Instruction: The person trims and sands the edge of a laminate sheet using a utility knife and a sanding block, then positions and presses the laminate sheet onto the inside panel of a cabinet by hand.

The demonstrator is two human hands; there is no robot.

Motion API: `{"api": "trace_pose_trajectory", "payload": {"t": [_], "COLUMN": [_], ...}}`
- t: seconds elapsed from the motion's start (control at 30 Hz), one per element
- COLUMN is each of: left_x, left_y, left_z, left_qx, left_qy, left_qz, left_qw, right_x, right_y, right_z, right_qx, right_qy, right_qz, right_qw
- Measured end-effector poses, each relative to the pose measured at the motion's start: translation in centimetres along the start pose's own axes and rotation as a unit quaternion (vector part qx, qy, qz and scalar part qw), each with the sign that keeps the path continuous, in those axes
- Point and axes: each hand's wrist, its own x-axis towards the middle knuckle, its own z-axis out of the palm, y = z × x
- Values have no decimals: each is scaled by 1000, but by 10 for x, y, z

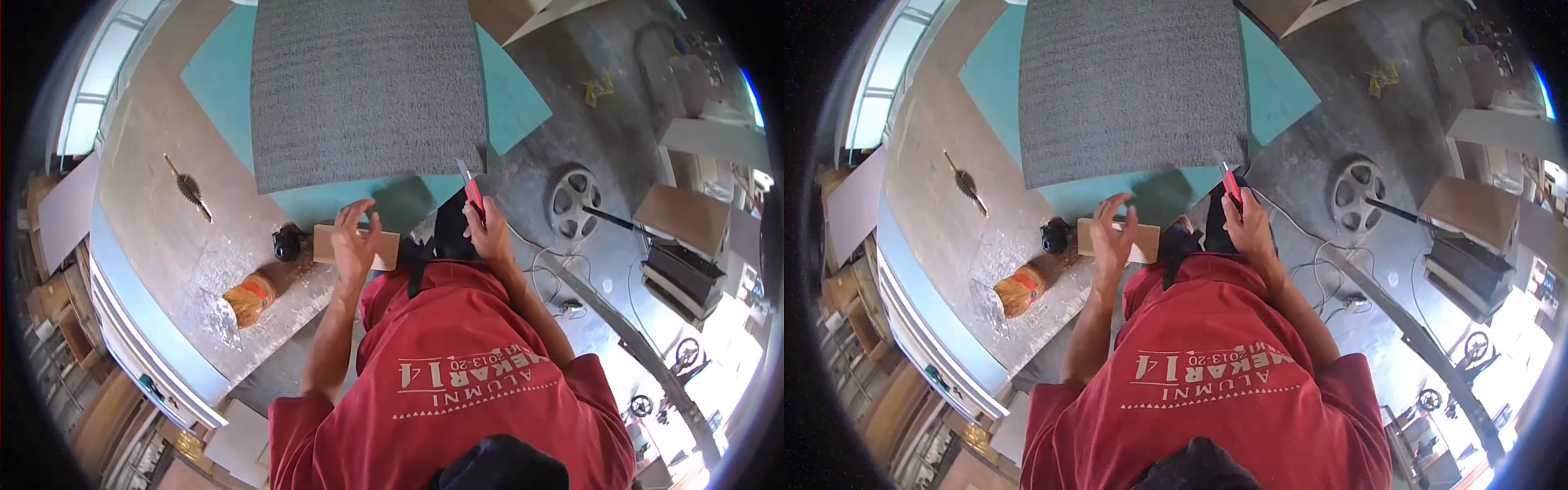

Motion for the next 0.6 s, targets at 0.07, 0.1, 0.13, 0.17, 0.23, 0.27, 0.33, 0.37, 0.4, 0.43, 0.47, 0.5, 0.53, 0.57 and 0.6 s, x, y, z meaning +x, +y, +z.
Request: {"api": "trace_pose_trajectory", "payload": {"t": [0.07, 0.1, 0.13, 0.17, 0.23, 0.27, 0.33, 0.37, 0.4, 0.43, 0.47, 0.5, 0.53, 0.57, 0.6], "left_x": [5, 12, 17, 18, 23, 22, 24, 25, 27, 30, 30, 31, 34, 33, 27], "left_y": [-5, -4, -1, -4, -12, -12, -13, -12, -11, -7, -5, -2, 2, 4, 5], "left_z": [16, 24, 31, 38, 58, 62, 68, 69, 71, 72, 72, 71, 69, 64, 54], "left_qx": [-29, 3, 36, 36, 57, 57, 101, 100, 100, 100, 100, 82, 63, 63, 63], "left_qy": [-39, -55, -70, -75, -163, -174, -193, -207, -209, -204, -209, -210, -210, -213, -181], "left_qz": [-6, 43, 91, 98, 120, 123, 141, 139, 137, 137, 136, 123, 110, 111, 102], "left_qw": [999, 998, 993, 992, 978, 975, 966, 963, 963, 964, 963, 966, 970, 969, 976], "right_x": [0, 3, 12, 21, 39, 42, 52, 52, 49, 53, 55, 53, 49, 39, 30], "right_y": [-4, 1, 8, 12, 2, -1, 7, 10, 8, 3, 1, -2, -7, -12, -14], "right_z": [3, 5, 7, 9, 9, 8, 10, 12, 13, 10, 9, 8, 6, 6, 7], "right_qx": [21, 24, 0, -21, -68, -120, -106, -92, -90, -72, -56, -79, -76, -53, -29], "right_qy": [29, 33, 66, 100, 140, 168, 172, 167, 164, 171, 179, 202, 204, 174, 143], "right_qz": [58, 60, 1, -59, -133, -199, -158, -125, -111, -108, -109, -126, -124, -75, -26], "right_qw": [998, 997, 998, 993, 979, 958, 966, 974, 976, 977, 976, 968, 968, 980, 989]}}
